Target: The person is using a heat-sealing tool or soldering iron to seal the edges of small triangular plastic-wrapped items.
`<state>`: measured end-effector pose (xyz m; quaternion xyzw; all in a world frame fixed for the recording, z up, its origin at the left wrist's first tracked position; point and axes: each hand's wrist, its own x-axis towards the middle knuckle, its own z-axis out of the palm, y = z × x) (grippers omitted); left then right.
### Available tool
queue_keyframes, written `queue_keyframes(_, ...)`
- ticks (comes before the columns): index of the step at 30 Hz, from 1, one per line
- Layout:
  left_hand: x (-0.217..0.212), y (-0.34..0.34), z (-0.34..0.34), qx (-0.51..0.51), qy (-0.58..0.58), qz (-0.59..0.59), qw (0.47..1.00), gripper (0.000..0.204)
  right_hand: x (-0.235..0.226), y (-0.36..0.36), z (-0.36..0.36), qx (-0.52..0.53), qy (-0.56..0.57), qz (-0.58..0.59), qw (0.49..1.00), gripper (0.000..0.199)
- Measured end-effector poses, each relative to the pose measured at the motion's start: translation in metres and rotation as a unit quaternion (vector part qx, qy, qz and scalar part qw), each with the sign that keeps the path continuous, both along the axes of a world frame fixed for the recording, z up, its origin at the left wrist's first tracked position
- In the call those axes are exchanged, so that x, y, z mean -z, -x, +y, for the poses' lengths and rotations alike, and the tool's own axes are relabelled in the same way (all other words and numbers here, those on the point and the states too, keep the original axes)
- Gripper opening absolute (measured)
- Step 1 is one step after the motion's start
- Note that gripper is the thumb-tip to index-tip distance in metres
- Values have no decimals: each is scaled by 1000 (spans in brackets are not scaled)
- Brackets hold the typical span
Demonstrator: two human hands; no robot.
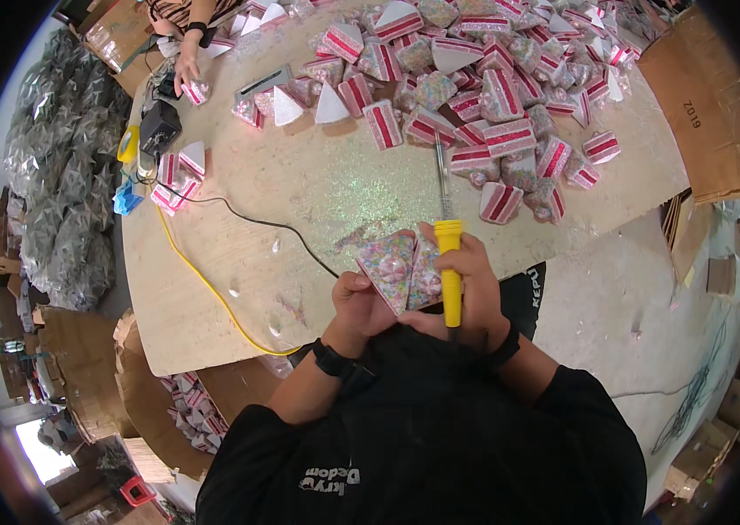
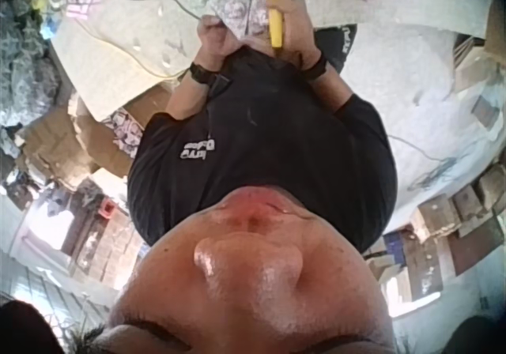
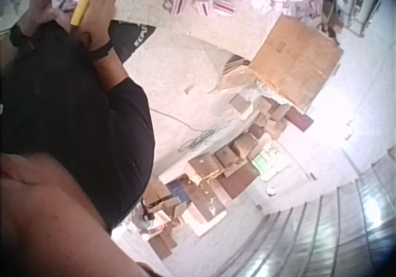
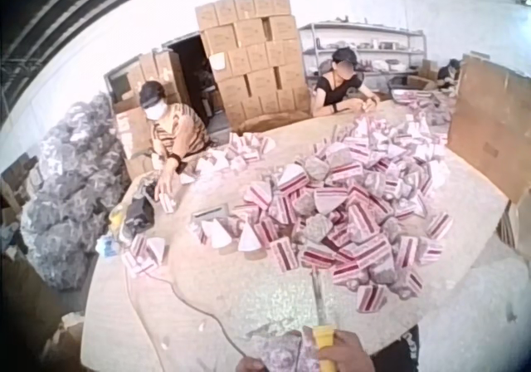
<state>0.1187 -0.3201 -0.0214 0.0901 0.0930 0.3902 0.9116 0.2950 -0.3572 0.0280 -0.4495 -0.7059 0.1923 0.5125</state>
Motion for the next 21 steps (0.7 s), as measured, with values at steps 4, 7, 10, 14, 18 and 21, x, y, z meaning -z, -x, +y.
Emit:
queue_keyframes(4,-1,2,1,4,-19,-12,1000,86,-3,-1,6,-28,11,-29,999,81)
queue_keyframes(7,-3,7,0,20,-35,-18,999,87,-5,-3,11,-74,31,-27,996,81)
queue_keyframes(10,-4,5,2,40,-22,-61,997,89,-2,-5,12,-81,39,-34,995,82)
queue_keyframes(14,0,6,2,32,-29,-9,999,89,3,-2,9,-61,39,26,997,81)
queue_keyframes(18,3,10,0,42,-53,-23,997,90,-2,-2,11,-71,18,-18,997,82)
queue_keyframes(21,5,15,1,62,-55,-4,997,92,-1,-2,8,-72,25,-43,996,82)
